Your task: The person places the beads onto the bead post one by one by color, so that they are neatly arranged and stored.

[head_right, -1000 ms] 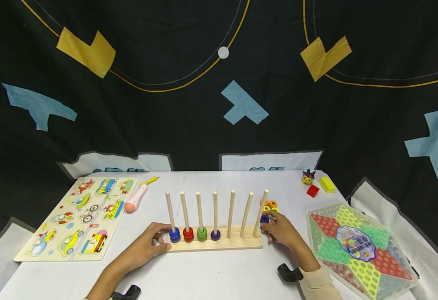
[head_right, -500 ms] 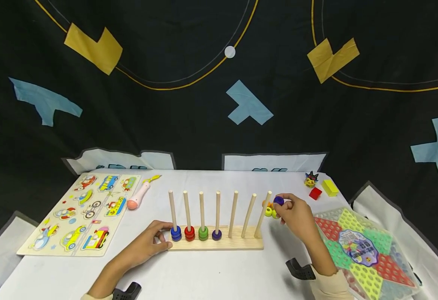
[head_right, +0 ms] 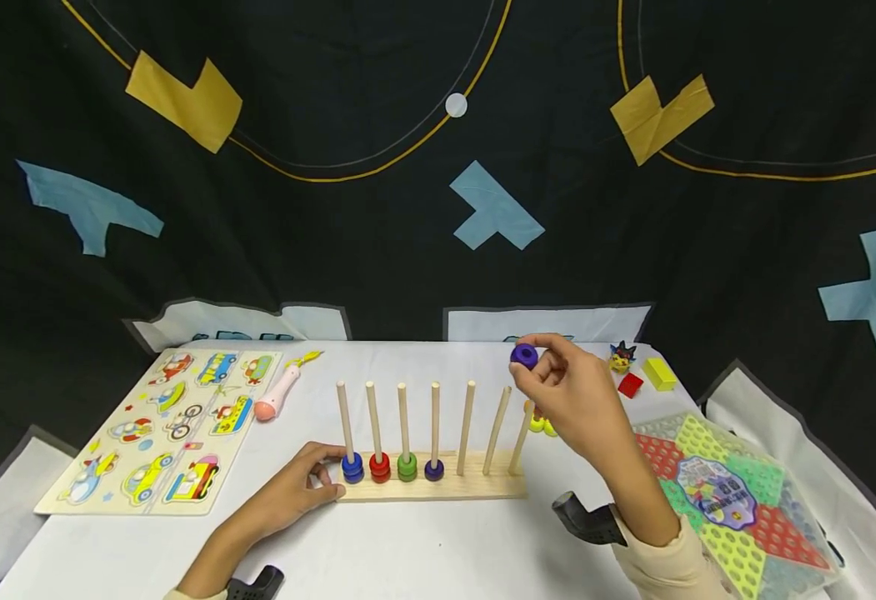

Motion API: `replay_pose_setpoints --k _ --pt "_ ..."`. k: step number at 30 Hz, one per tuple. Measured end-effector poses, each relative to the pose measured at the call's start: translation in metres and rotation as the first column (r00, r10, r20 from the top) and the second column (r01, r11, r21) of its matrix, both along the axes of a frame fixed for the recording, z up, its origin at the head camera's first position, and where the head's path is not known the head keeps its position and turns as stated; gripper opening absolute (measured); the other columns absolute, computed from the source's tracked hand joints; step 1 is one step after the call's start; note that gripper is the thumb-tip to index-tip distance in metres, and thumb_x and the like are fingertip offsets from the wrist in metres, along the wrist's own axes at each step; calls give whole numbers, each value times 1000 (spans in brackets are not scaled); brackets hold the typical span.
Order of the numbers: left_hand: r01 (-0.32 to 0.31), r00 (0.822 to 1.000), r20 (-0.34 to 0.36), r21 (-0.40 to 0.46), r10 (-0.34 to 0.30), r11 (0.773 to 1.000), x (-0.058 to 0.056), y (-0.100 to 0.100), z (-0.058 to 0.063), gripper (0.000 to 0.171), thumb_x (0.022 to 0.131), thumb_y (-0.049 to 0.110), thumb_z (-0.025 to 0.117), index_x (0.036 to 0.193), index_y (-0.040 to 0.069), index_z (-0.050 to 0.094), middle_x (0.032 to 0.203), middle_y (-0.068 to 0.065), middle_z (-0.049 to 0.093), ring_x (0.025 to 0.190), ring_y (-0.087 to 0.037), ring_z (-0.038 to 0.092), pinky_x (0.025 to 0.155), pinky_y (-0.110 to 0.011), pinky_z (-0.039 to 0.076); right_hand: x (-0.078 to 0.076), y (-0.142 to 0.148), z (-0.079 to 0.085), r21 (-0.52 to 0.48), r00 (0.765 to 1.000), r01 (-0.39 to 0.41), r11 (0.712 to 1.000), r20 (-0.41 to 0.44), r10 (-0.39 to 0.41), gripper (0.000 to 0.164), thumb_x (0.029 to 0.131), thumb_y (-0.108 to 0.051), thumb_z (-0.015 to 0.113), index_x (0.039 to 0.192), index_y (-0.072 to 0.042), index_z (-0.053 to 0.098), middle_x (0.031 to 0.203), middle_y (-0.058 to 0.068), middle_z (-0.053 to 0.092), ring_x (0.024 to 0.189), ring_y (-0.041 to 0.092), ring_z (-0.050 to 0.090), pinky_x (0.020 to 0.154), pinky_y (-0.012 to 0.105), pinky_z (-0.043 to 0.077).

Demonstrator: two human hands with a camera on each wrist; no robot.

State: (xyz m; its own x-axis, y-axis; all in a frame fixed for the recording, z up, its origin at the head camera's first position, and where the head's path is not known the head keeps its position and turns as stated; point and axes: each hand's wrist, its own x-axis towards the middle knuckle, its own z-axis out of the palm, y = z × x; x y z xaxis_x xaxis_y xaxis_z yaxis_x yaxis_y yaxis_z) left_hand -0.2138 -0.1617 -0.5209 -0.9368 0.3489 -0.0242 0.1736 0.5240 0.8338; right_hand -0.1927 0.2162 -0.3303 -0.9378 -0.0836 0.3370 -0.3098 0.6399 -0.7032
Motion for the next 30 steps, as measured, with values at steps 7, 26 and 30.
replay_pose_setpoints --k 7,26,30 --pt "-1 1000 4 10 1 1000 3 0 -7 46 84 23 73 127 19 56 110 -3 48 83 -15 49 71 -26 40 -2 -43 0 -9 979 -156 988 132 156 33 88 -23 70 119 -16 60 73 2 57 55 17 58 47 29 45" --pt "5 1000 0 -8 -5 1000 1 0 1 46 85 22 72 128 18 56 108 -2 48 82 -15 49 70 -26 40 -10 -72 -7 4 955 -234 972 188 229 37 89 -20 68 124 -14 59 71 -1 60 48 16 58 42 29 42" --pt "5 1000 -2 -8 -5 1000 0 0 1 46 85 23 72 128 18 56 109 -2 48 82 -16 49 70 -26 40 -10 -71 -7 4 956 -232 973 185 227 39 90 -22 68 127 -16 58 72 0 59 49 16 58 42 30 42"
